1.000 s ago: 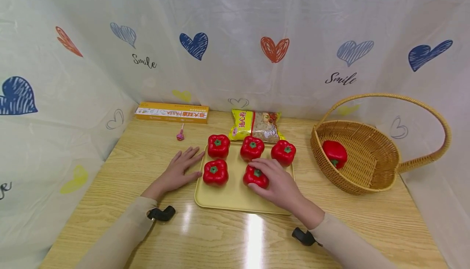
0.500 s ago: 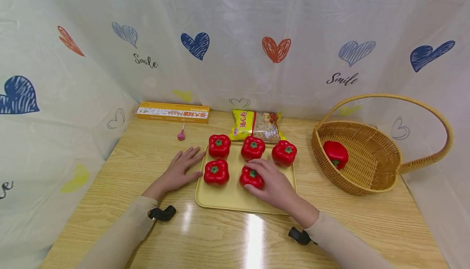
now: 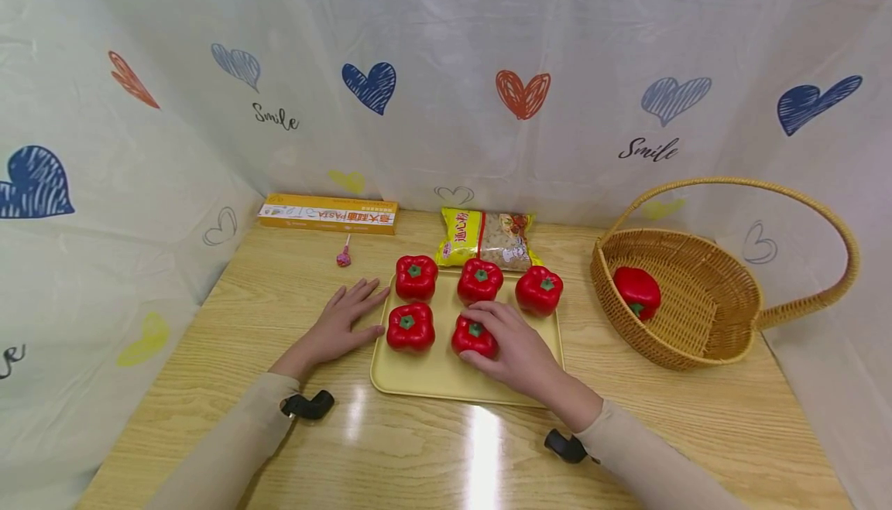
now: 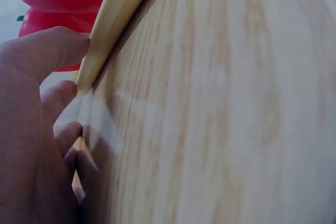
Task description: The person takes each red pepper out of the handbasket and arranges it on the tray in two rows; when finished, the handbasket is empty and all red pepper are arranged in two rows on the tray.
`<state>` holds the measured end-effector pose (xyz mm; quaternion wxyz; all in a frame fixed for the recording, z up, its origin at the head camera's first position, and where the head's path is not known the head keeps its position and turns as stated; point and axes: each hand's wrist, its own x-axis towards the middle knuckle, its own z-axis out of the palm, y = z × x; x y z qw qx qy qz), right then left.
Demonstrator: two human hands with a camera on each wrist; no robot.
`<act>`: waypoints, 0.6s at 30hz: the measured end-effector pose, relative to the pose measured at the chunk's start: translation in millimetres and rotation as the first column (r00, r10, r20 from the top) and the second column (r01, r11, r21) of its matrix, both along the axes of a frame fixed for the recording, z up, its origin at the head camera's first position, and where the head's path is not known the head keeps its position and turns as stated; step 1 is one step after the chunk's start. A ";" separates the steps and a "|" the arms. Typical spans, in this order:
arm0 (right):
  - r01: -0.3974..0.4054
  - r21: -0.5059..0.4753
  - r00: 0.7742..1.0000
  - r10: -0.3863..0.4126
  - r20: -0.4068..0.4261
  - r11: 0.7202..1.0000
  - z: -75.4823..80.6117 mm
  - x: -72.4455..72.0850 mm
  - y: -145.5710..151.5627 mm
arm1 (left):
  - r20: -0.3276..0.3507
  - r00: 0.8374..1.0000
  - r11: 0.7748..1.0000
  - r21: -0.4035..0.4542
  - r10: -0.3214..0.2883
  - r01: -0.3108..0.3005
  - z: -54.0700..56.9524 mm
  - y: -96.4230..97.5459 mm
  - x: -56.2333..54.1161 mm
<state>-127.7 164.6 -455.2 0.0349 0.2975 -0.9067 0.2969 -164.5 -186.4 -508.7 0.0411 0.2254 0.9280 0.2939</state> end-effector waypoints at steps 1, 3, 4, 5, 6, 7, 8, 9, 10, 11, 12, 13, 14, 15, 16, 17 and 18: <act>0.001 0.001 1.000 -0.001 0.005 1.000 -0.1 0.1 -0.1 | 0.004 1.000 1.000 -0.001 0.002 -0.002 0.0 0.1 0.0; 0.002 0.001 1.000 -0.002 0.011 1.000 0.3 0.6 -0.2 | 0.003 1.000 1.000 -0.002 0.002 -0.002 -0.3 0.2 -0.1; 0.001 -0.001 1.000 -0.001 0.014 1.000 0.5 0.9 -0.3 | 0.004 1.000 1.000 0.000 0.001 -0.001 -0.6 0.1 0.0; -0.002 -0.002 1.000 0.002 0.015 1.000 0.7 1.2 -0.5 | 0.005 1.000 1.000 0.000 0.001 -0.001 -0.8 0.2 0.1; -0.004 -0.004 1.000 0.004 0.016 1.000 0.6 1.3 -0.6 | 0.005 1.000 1.000 0.000 0.001 -0.001 -1.0 0.2 0.1; -0.006 -0.005 1.000 0.006 0.016 1.000 0.5 1.5 -0.7 | 0.006 1.000 1.000 -0.001 0.001 -0.001 -1.1 0.2 0.2; -0.008 -0.007 1.000 0.008 0.013 1.000 0.6 1.6 -0.7 | 0.006 1.000 1.000 0.000 0.001 -0.001 -1.3 0.1 0.2; -0.010 -0.008 1.000 0.010 0.011 1.000 0.4 1.5 -0.8 | 0.006 1.000 1.000 0.002 0.000 0.000 -1.5 0.2 0.2; -0.011 -0.008 1.000 0.011 0.008 1.000 0.2 1.5 -0.8 | 0.006 1.000 1.000 0.003 0.001 -0.001 -1.5 0.1 0.2; -0.012 -0.007 1.000 0.012 0.005 1.000 0.0 1.3 -0.8 | 0.007 1.000 1.000 0.004 0.001 -0.001 -1.6 0.1 0.1; -0.012 -0.006 1.000 0.012 0.001 1.000 -0.1 1.2 -0.7 | 0.007 1.000 1.000 0.004 0.002 -0.002 -1.5 0.0 0.1; -0.014 -0.006 1.000 0.014 -0.002 1.000 -0.1 1.2 -0.5 | 0.007 1.000 1.000 0.005 0.001 -0.001 -1.5 0.0 0.1; -0.015 -0.007 1.000 0.015 -0.004 1.000 0.0 1.2 -0.4 | 0.007 1.000 1.000 0.005 0.001 -0.001 -1.4 0.1 0.1; -0.016 -0.006 1.000 0.016 -0.006 1.000 -0.1 1.2 -0.2 | 0.008 1.000 1.000 0.005 0.001 -0.002 -1.2 0.1 0.1; -0.015 -0.007 1.000 0.015 -0.007 1.000 -0.3 1.0 -0.1 | 0.008 1.000 1.000 0.004 0.002 -0.002 -1.1 0.0 0.1; -0.016 -0.007 1.000 0.016 -0.008 1.000 -0.4 1.1 0.1 | 0.008 1.000 1.000 0.004 0.001 -0.001 -1.1 0.0 0.1; -0.016 -0.007 1.000 0.016 -0.008 1.000 -0.4 1.2 0.3 | 0.009 1.000 1.000 0.003 0.001 -0.001 -1.1 0.0 0.0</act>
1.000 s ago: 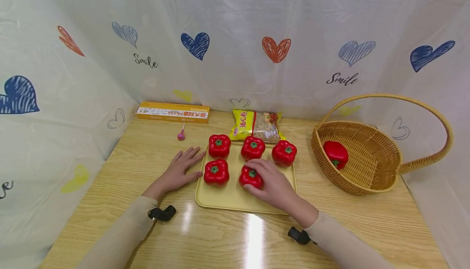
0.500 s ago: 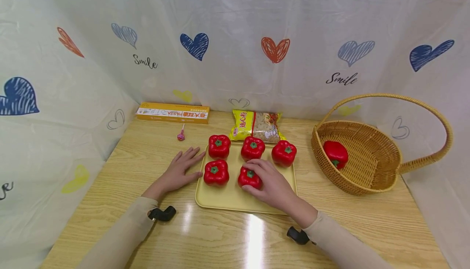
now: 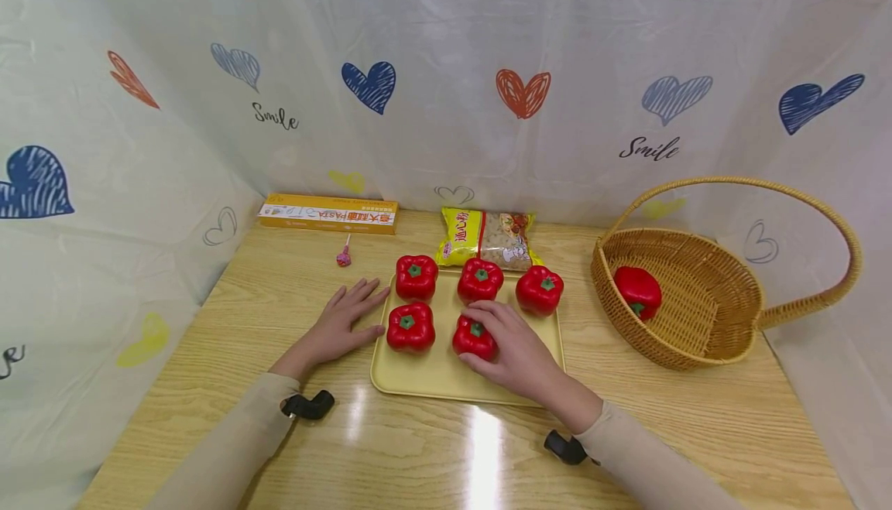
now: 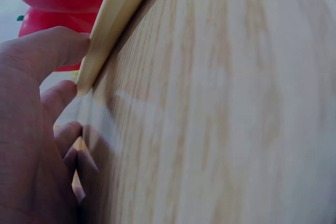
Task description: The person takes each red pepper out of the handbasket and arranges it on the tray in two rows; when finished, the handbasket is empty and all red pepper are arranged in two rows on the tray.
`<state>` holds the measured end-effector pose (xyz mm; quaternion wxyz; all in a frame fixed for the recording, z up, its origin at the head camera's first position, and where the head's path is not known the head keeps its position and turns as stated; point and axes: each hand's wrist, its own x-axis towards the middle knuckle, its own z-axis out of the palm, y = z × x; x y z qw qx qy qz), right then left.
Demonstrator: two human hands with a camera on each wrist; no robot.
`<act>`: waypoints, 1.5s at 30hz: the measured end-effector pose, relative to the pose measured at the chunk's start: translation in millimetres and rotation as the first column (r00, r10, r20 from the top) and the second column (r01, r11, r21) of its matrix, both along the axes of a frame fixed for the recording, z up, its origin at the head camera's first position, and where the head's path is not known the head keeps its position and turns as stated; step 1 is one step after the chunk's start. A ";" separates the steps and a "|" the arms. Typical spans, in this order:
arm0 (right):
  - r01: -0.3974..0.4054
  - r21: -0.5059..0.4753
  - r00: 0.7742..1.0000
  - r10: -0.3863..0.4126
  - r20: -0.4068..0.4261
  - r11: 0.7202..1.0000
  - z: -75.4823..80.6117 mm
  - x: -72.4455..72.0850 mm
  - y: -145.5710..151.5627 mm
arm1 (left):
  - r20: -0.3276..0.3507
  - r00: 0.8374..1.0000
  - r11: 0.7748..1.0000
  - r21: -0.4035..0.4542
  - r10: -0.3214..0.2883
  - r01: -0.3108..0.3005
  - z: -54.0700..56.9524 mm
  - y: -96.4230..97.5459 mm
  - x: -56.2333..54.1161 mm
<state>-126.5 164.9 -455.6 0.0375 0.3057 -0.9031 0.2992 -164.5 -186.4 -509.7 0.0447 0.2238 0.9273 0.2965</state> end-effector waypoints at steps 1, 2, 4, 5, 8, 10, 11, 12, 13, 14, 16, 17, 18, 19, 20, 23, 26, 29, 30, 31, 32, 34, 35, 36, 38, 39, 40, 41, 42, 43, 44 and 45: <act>0.001 0.000 1.000 -0.001 0.000 1.000 -0.1 0.0 0.2 | 0.000 1.000 1.000 -0.002 0.000 0.000 0.1 0.1 -0.1; 0.002 -0.001 1.000 -0.002 0.000 1.000 -0.1 0.0 0.5 | 0.000 1.000 1.000 -0.004 0.000 0.000 0.2 0.0 -0.1; 0.005 -0.002 1.000 -0.005 -0.001 1.000 0.1 -0.1 1.1 | -0.003 1.000 1.000 -0.005 0.000 0.000 0.3 0.2 -0.2; 0.007 -0.002 1.000 -0.007 -0.001 1.000 0.3 -0.1 1.5 | -0.004 1.000 1.000 -0.007 0.000 0.000 0.5 0.3 -0.2; 0.015 0.000 1.000 -0.015 0.001 1.000 1.2 -0.3 2.9 | -0.008 1.000 1.000 -0.005 -0.001 0.001 1.4 0.7 0.3; 0.024 0.005 1.000 -0.024 0.004 1.000 2.1 -0.2 4.2 | -0.011 1.000 1.000 -0.003 -0.002 0.002 1.8 0.8 0.5; 0.027 0.004 1.000 -0.027 0.008 1.000 2.7 0.0 4.9 | -0.007 1.000 1.000 -0.004 0.000 0.000 2.0 0.8 0.6; 0.029 0.004 1.000 -0.029 0.010 1.000 3.4 0.4 5.7 | -0.006 1.000 1.000 -0.003 0.000 0.000 2.0 0.9 0.6; 0.032 0.006 0.999 -0.032 0.011 0.999 4.1 0.8 6.6 | -0.005 1.000 1.000 -0.005 0.001 -0.001 1.9 0.9 0.5; 0.035 0.007 0.999 -0.035 0.012 0.999 4.7 1.3 7.6 | -0.001 1.000 1.000 -0.006 0.003 -0.003 1.8 0.8 0.4; 0.035 0.006 0.999 -0.035 0.014 0.999 5.7 2.1 9.5 | -0.002 1.000 1.000 -0.008 0.003 -0.003 1.3 0.7 0.2; 0.035 0.006 0.999 -0.035 0.012 0.999 6.2 2.5 10.5 | 0.001 1.000 1.000 -0.009 0.004 -0.004 1.2 0.7 0.0; 0.036 0.007 0.999 -0.036 0.009 0.999 6.7 3.0 11.6 | -0.001 1.000 1.000 -0.008 0.003 -0.003 0.9 0.7 -0.1; 0.035 0.006 0.999 -0.035 0.007 0.999 7.2 3.4 12.7 | -0.002 1.000 1.000 -0.008 0.003 -0.003 0.7 0.6 -0.1; 0.035 0.004 0.999 -0.035 0.003 0.999 7.8 3.7 13.8 | -0.003 1.000 1.000 -0.006 0.002 -0.002 0.5 0.5 -0.2; 0.036 0.005 0.999 -0.036 -0.009 0.999 9.1 4.3 17.1 | -0.003 1.000 1.000 -0.005 0.003 -0.003 0.3 0.3 -0.1; 0.039 0.007 0.999 -0.039 -0.016 0.999 10.5 5.0 20.5 | 0.001 1.000 1.000 -0.005 0.003 -0.003 1.0 0.1 0.1; 0.046 0.005 0.999 -0.046 -0.020 0.999 11.7 6.1 24.3 | 0.001 1.000 1.000 -0.004 0.002 -0.002 1.8 0.1 0.3; 0.049 0.004 0.999 -0.049 -0.023 0.999 12.1 6.5 25.7 | 0.001 1.000 1.000 -0.004 0.001 -0.001 2.0 0.0 0.3; 0.050 0.002 0.998 -0.050 -0.029 0.999 12.5 6.7 27.1 | 0.000 1.000 1.000 -0.003 0.001 -0.001 1.9 0.0 0.3; 0.050 -0.002 0.998 -0.051 -0.037 0.999 12.8 6.9 28.5 | 0.001 1.000 1.000 -0.003 0.001 -0.001 2.0 0.1 0.2; 0.054 -0.005 0.997 -0.054 -0.056 0.999 13.0 6.9 31.4 | -0.001 1.000 1.000 -0.002 0.000 0.000 1.8 0.1 0.2; 0.054 -0.008 0.996 -0.054 -0.066 0.999 13.2 7.0 32.9 | 0.002 1.000 1.000 -0.003 0.001 -0.001 1.9 0.1 0.2; 0.055 -0.011 0.996 -0.056 -0.074 0.998 13.6 7.0 34.3 | 0.002 1.000 1.000 -0.003 0.001 -0.001 2.0 0.2 0.3; 0.058 -0.015 0.994 -0.060 -0.089 0.998 13.8 7.0 37.4 | 0.002 1.000 1.000 -0.001 0.001 -0.001 2.1 0.4 0.3; 0.064 -0.013 0.994 -0.065 -0.091 0.998 13.9 7.0 39.1 | 0.001 1.000 1.000 0.001 0.000 0.000 2.1 0.4 0.3; 0.068 -0.014 0.994 -0.069 -0.090 0.998 14.2 7.1 40.8 | 0.005 1.000 1.000 -0.001 0.001 -0.001 2.0 0.4 0.2; 0.074 -0.015 0.993 -0.075 -0.086 0.997 14.7 7.3 42.4 | 0.005 1.000 1.000 0.000 0.001 -0.001 2.0 0.4 0.2; 0.080 -0.015 0.993 -0.081 -0.082 0.997 15.1 7.5 44.1 | 0.005 1.000 1.000 -0.001 0.001 -0.001 1.8 0.4 0.1; 0.087 -0.014 0.993 -0.088 -0.078 0.996 15.5 7.7 45.9 | 0.005 1.000 1.000 -0.002 0.001 -0.001 1.5 0.4 0.0; 0.094 -0.016 0.993 -0.095 -0.072 0.995 16.0 7.9 47.6 | 0.006 1.000 1.000 -0.004 0.003 -0.003 1.2 0.4 0.0; 0.100 -0.016 0.993 -0.101 -0.066 0.995 16.6 8.2 49.3 | 0.006 1.000 1.000 -0.005 0.003 -0.003 0.9 0.4 0.0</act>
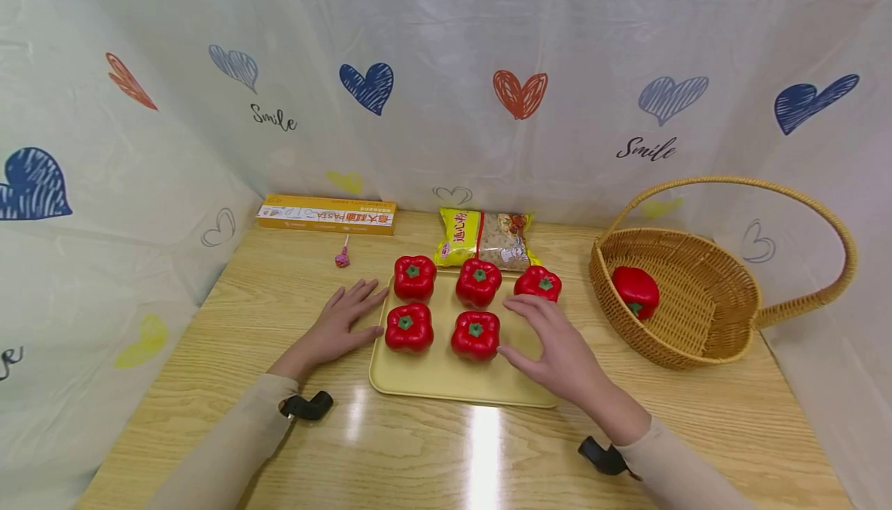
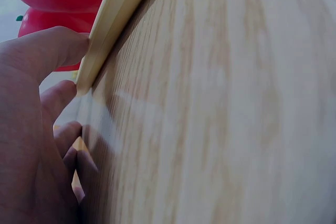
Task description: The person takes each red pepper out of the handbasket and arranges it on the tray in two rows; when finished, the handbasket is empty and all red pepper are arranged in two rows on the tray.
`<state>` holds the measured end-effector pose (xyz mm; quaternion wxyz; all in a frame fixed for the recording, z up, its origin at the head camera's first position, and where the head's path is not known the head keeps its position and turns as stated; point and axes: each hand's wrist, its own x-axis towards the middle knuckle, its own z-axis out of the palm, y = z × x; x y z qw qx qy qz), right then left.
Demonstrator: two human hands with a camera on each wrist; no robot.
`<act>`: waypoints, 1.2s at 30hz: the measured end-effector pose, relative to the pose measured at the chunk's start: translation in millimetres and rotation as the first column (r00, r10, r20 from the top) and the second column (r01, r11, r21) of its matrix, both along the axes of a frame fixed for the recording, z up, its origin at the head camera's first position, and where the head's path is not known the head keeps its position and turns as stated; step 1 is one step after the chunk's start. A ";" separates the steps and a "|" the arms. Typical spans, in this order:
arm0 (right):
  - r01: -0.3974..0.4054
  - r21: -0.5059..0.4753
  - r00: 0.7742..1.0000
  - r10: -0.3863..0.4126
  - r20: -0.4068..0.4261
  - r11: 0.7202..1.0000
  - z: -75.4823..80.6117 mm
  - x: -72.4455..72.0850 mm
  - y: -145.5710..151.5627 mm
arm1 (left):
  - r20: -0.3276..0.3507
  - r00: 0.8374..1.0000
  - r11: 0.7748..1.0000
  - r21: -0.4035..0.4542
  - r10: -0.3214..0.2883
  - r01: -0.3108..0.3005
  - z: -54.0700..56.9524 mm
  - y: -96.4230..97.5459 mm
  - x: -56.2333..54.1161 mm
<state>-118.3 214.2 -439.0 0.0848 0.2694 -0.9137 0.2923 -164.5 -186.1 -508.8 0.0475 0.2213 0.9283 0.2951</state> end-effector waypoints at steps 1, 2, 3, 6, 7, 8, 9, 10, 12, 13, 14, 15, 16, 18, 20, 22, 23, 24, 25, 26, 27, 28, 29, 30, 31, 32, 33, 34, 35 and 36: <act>0.006 -0.003 1.000 -0.006 0.005 1.000 0.6 0.3 1.7 | -0.003 1.000 1.000 0.000 -0.001 0.001 -0.3 0.1 0.0; 0.012 -0.004 1.000 -0.012 0.008 1.000 1.3 0.6 3.4 | -0.006 1.000 1.000 0.002 -0.002 0.002 -0.5 0.0 0.0; 0.017 -0.004 1.000 -0.017 0.010 1.000 2.0 1.0 5.2 | -0.010 1.000 1.000 0.003 -0.003 0.003 -0.7 0.0 0.2; 0.030 -0.007 1.000 -0.030 0.010 1.000 4.2 1.6 10.3 | -0.018 1.000 1.000 0.009 -0.009 0.009 -0.6 -0.1 0.4; 0.034 -0.009 0.999 -0.034 0.008 0.999 5.0 1.8 12.0 | -0.020 1.000 1.000 0.010 -0.010 0.010 -0.6 -0.2 0.5; 0.037 -0.010 0.999 -0.037 0.006 0.999 5.7 2.0 14.0 | -0.019 1.000 1.000 0.011 -0.010 0.010 -0.4 -0.3 0.6; 0.042 -0.010 0.999 -0.042 0.002 0.999 6.3 2.0 16.1 | -0.019 1.000 1.000 0.010 -0.010 0.011 -0.3 -0.3 0.7; 0.046 -0.011 0.999 -0.046 -0.004 0.999 7.0 1.9 18.2 | -0.017 1.000 1.000 0.010 -0.010 0.010 -0.1 -0.3 0.8; 0.059 -0.007 0.998 -0.059 -0.022 0.998 8.4 1.8 22.8 | -0.017 1.000 1.000 0.011 -0.010 0.010 0.0 -0.2 1.0; 0.067 -0.005 0.997 -0.067 -0.031 0.998 9.0 1.6 25.3 | -0.016 1.000 1.000 0.008 -0.009 0.009 0.0 -0.1 1.0; 0.075 -0.003 0.996 -0.075 -0.041 0.997 9.7 1.2 27.9 | -0.017 1.000 1.000 0.008 -0.009 0.009 0.0 -0.1 1.1; 0.084 -0.001 0.995 -0.084 -0.052 0.996 10.6 1.0 30.4 | -0.014 1.000 1.000 0.005 -0.007 0.007 0.0 -0.1 1.1; 0.092 0.002 0.994 -0.092 -0.060 0.996 11.4 0.7 33.1 | -0.010 1.000 1.000 0.003 -0.005 0.005 0.1 -0.1 1.1; 0.111 0.004 0.992 -0.111 -0.066 0.994 12.8 0.3 38.8 | -0.002 1.000 1.000 -0.003 -0.003 0.003 0.1 -0.2 1.0; 0.130 -0.001 0.990 -0.129 -0.060 0.992 14.1 -0.1 44.6 | 0.003 1.000 1.000 -0.004 -0.001 0.001 0.1 -0.4 0.9; 0.149 -0.005 0.988 -0.149 -0.047 0.989 15.3 -0.3 50.2 | 0.007 1.000 1.000 -0.005 0.001 -0.001 0.0 -0.4 0.8; 0.157 -0.008 0.987 -0.157 -0.040 0.988 15.8 -0.4 52.8 | 0.006 1.000 1.000 -0.006 0.001 -0.001 -0.2 -0.4 0.7; 0.165 -0.012 0.986 -0.165 -0.038 0.986 16.2 -0.6 55.5 | 0.006 1.000 1.000 -0.004 0.001 -0.001 -0.4 -0.5 0.6; 0.170 -0.018 0.985 -0.170 -0.034 0.985 16.6 -1.1 58.0 | 0.004 1.000 1.000 -0.006 0.001 -0.001 -0.7 -0.5 0.5; 0.176 -0.022 0.984 -0.176 -0.031 0.984 17.0 -1.4 60.6 | 0.002 1.000 1.000 -0.007 0.001 -0.001 -0.9 -0.5 0.4; 0.180 -0.025 0.983 -0.180 -0.030 0.983 17.1 -2.0 63.4 | 0.002 1.000 1.000 -0.008 0.002 -0.002 -1.1 -0.5 0.3; 0.183 -0.030 0.983 -0.184 -0.030 0.983 17.1 -2.7 66.1 | 0.002 1.000 1.000 -0.006 0.002 -0.002 -1.2 -0.4 0.3; 0.188 -0.033 0.982 -0.189 -0.030 0.982 17.1 -3.3 68.8 | 0.002 1.000 1.000 -0.007 0.002 -0.002 -1.2 -0.5 0.2; 0.194 -0.039 0.980 -0.196 -0.029 0.980 16.6 -4.1 71.9 | 0.003 1.000 1.000 -0.006 0.002 -0.002 -1.1 -0.4 0.2; 0.199 -0.042 0.979 -0.200 -0.029 0.979 16.5 -4.8 74.6 | 0.002 1.000 1.000 -0.005 0.002 -0.002 -0.8 -0.3 0.3; 0.206 -0.044 0.978 -0.208 -0.029 0.977 16.4 -5.4 77.1 | 0.004 1.000 1.000 -0.003 0.002 -0.002 -0.6 -0.2 0.4; 0.212 -0.047 0.977 -0.213 -0.029 0.976 16.4 -6.2 79.6 | 0.004 1.000 1.000 -0.003 0.002 -0.002 -0.3 -0.1 0.4; 0.218 -0.050 0.975 -0.220 -0.028 0.975 16.4 -7.0 81.8 | 0.004 1.000 1.000 -0.003 0.002 -0.002 0.0 -0.1 0.5; 0.225 -0.052 0.973 -0.227 -0.029 0.973 16.5 -7.9 84.1 | 0.005 1.000 1.000 -0.005 0.002 -0.002 0.1 -0.1 0.5; 0.230 -0.057 0.972 -0.232 -0.030 0.971 16.4 -8.9 86.5 | 0.004 1.000 1.000 -0.004 0.002 -0.002 0.2 0.1 0.5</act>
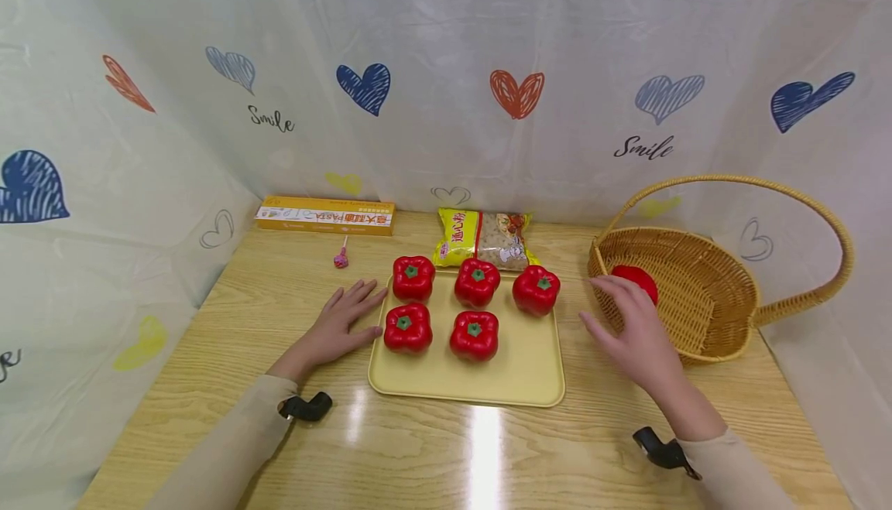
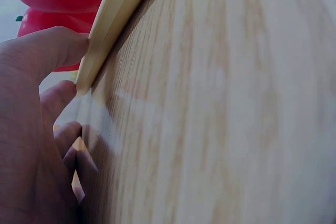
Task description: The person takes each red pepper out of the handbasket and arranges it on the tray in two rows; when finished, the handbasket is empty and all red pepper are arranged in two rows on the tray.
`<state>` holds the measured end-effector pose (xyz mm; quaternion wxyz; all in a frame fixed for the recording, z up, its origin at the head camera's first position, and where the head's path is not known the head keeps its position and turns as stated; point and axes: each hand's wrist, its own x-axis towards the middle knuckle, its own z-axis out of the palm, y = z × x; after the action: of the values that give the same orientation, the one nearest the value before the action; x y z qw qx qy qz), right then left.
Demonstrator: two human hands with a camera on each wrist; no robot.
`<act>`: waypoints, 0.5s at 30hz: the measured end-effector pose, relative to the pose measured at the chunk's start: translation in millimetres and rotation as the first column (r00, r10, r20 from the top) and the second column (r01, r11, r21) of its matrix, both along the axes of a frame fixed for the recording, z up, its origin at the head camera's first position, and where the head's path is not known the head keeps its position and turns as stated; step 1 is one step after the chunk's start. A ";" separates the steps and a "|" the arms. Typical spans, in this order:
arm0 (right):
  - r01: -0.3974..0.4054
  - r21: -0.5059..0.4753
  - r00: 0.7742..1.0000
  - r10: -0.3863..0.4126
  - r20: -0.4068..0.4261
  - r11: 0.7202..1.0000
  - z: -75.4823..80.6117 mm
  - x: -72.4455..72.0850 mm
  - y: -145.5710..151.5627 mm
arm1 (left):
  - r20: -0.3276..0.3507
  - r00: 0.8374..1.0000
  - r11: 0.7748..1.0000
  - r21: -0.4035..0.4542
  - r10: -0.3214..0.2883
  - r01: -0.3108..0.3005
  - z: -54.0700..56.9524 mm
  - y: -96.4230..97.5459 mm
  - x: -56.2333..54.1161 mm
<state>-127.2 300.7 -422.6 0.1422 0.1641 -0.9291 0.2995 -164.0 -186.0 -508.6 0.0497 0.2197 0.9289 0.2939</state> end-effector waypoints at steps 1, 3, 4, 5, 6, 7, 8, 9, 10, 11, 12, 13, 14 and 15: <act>0.004 -0.002 1.000 -0.004 -0.002 1.000 0.4 -1.1 1.9 | 0.000 1.000 1.000 -0.001 0.000 0.000 0.0 -0.1 0.0; 0.013 -0.005 1.000 -0.013 -0.003 1.000 -0.8 -3.7 7.1 | 0.000 1.000 1.000 -0.001 0.000 0.000 -0.4 -0.2 0.0; 0.019 -0.005 1.000 -0.019 -0.006 1.000 -1.3 -5.0 9.6 | 0.001 1.000 1.000 0.000 0.000 0.000 -0.5 -0.3 0.0; 0.025 -0.006 1.000 -0.025 -0.004 1.000 -1.8 -6.1 12.1 | 0.001 1.000 1.000 0.000 0.000 0.000 -0.7 -0.4 -0.1; 0.031 -0.009 1.000 -0.031 -0.003 0.999 -2.5 -7.3 14.7 | 0.001 1.000 1.000 0.001 0.000 0.000 -0.8 -0.4 -0.1; 0.038 -0.008 0.999 -0.038 -0.001 0.999 -3.6 -8.6 17.7 | 0.002 1.000 1.000 0.000 0.000 0.000 -0.9 -0.6 -0.1; 0.046 -0.010 0.999 -0.046 0.003 0.999 -4.0 -9.7 20.1 | 0.002 1.000 1.000 -0.001 0.000 0.000 -1.1 -0.6 -0.2; 0.057 -0.012 0.998 -0.057 0.006 0.998 -3.6 -10.5 22.3 | 0.003 1.000 1.000 -0.001 0.000 0.000 -1.1 -0.7 -0.2; 0.067 -0.015 0.998 -0.067 0.011 0.998 -3.6 -11.6 24.8 | 0.002 1.000 1.000 -0.001 0.000 0.000 -1.1 -0.7 -0.2; 0.079 -0.016 0.997 -0.079 0.016 0.997 -3.7 -12.8 27.1 | 0.002 1.000 1.000 -0.001 0.000 0.000 -1.2 -0.6 -0.2; 0.093 -0.014 0.996 -0.093 0.018 0.996 -4.1 -14.2 29.6 | 0.001 1.000 1.000 -0.001 0.000 0.000 -1.1 -0.7 -0.2; 0.109 -0.009 0.994 -0.109 0.022 0.994 -4.2 -15.4 31.8 | 0.002 1.000 1.000 0.000 0.000 0.000 -1.0 -0.7 -0.1; 0.122 -0.007 0.992 -0.122 0.029 0.993 -4.2 -16.8 33.8 | 0.001 1.000 1.000 0.001 0.000 0.000 -0.9 -0.7 -0.1; 0.135 0.000 0.990 -0.135 0.036 0.991 -4.6 -18.2 36.2 | 0.001 1.000 1.000 0.002 0.000 0.000 -0.7 -0.7 0.1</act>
<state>-145.4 336.8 -427.2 0.1457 0.0954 -0.9401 0.2930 -163.9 -186.6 -509.3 0.0498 0.2198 0.9285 0.2950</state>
